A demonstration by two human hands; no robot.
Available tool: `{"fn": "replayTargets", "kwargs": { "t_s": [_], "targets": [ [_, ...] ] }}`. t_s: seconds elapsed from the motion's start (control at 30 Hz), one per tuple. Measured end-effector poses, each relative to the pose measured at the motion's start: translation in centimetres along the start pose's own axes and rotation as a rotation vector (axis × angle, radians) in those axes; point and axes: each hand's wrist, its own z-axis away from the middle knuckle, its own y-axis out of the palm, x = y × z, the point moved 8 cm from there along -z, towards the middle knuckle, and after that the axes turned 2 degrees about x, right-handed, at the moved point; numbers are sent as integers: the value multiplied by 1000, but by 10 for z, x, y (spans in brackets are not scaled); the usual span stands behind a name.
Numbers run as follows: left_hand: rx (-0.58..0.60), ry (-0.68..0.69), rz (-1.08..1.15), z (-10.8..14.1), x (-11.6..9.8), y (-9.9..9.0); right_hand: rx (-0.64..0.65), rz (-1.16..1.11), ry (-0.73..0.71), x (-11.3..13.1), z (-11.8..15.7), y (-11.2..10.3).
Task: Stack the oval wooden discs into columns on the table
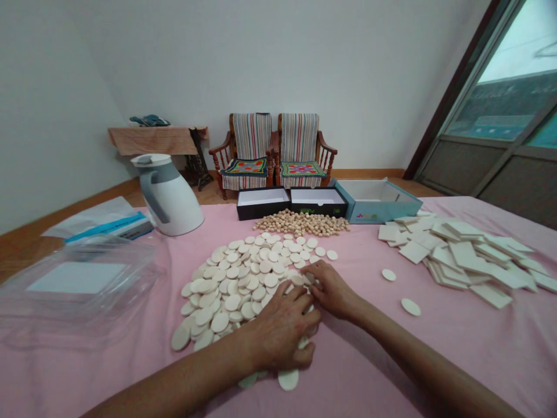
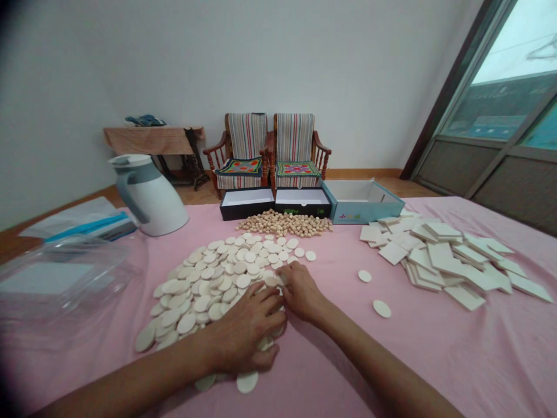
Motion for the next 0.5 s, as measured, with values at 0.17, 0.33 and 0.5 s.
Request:
{"fn": "replayTargets", "kwargs": {
  "t_s": [0.17, 0.33, 0.5],
  "targets": [
    [-21, -30, 14, 7, 8, -2, -39, -79, -60, 7, -3, 6],
    [-11, -75, 19, 18, 21, -2, -52, -137, -153, 20, -6, 16],
    [26, -108, -11, 31, 33, -4, -30, -218, -283, 35, -6, 15]
  ]
}}
